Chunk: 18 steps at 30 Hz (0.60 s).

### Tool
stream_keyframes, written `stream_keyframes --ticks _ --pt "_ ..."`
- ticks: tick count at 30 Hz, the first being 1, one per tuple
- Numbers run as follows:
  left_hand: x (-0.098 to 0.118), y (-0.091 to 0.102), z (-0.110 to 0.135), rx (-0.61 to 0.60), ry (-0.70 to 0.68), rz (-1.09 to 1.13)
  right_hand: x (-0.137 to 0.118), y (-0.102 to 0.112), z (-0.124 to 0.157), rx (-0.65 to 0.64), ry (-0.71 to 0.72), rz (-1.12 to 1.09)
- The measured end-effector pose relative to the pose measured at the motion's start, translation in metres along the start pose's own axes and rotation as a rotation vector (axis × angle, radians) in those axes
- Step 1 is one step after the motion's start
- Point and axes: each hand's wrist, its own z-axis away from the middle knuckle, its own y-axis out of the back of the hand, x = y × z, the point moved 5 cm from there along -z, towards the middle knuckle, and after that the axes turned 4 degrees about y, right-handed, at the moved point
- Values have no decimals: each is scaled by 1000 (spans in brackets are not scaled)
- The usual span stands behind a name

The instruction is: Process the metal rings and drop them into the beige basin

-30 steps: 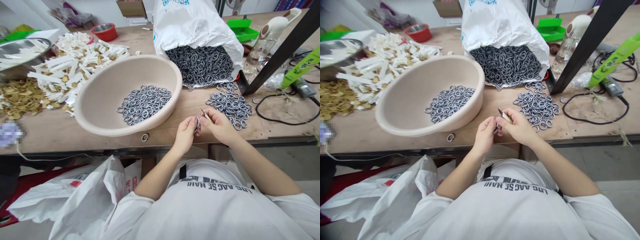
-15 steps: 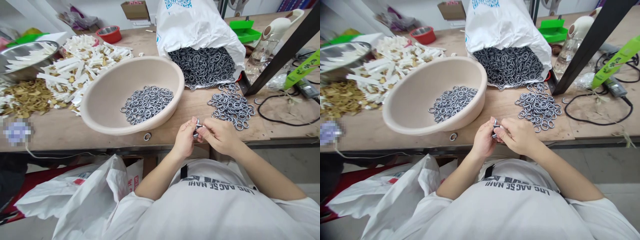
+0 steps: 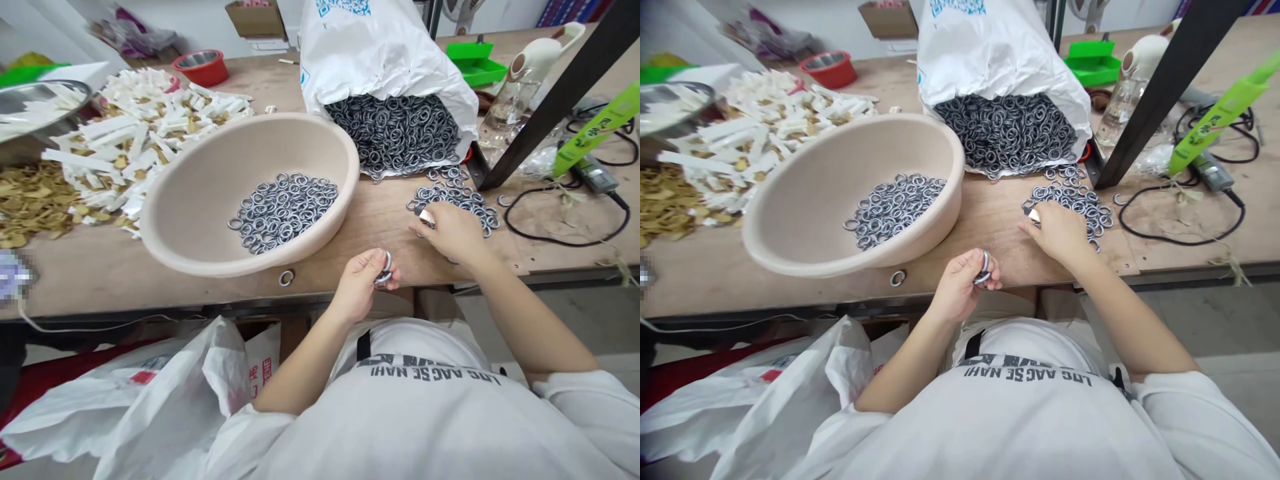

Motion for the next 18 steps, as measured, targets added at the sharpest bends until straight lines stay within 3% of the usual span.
stream_keyframes --ticks 3,6,9,13,16,18 --pt "2 13 -8 63 31 37 2 -6 -4 -100 -15 95" --pt "1 21 -14 128 43 96 5 -4 -5 -71 -35 19" --pt "0 21 -19 189 39 119 1 2 1 -59 -26 -389" --pt "2 5 -20 135 -47 -40 -36 3 18 -302 137 -1135" --pt "2 -5 -19 56 -82 -153 -60 2 28 -418 171 -1349" --pt "0 -8 -18 32 -47 -163 -66 0 31 -365 132 -1353"
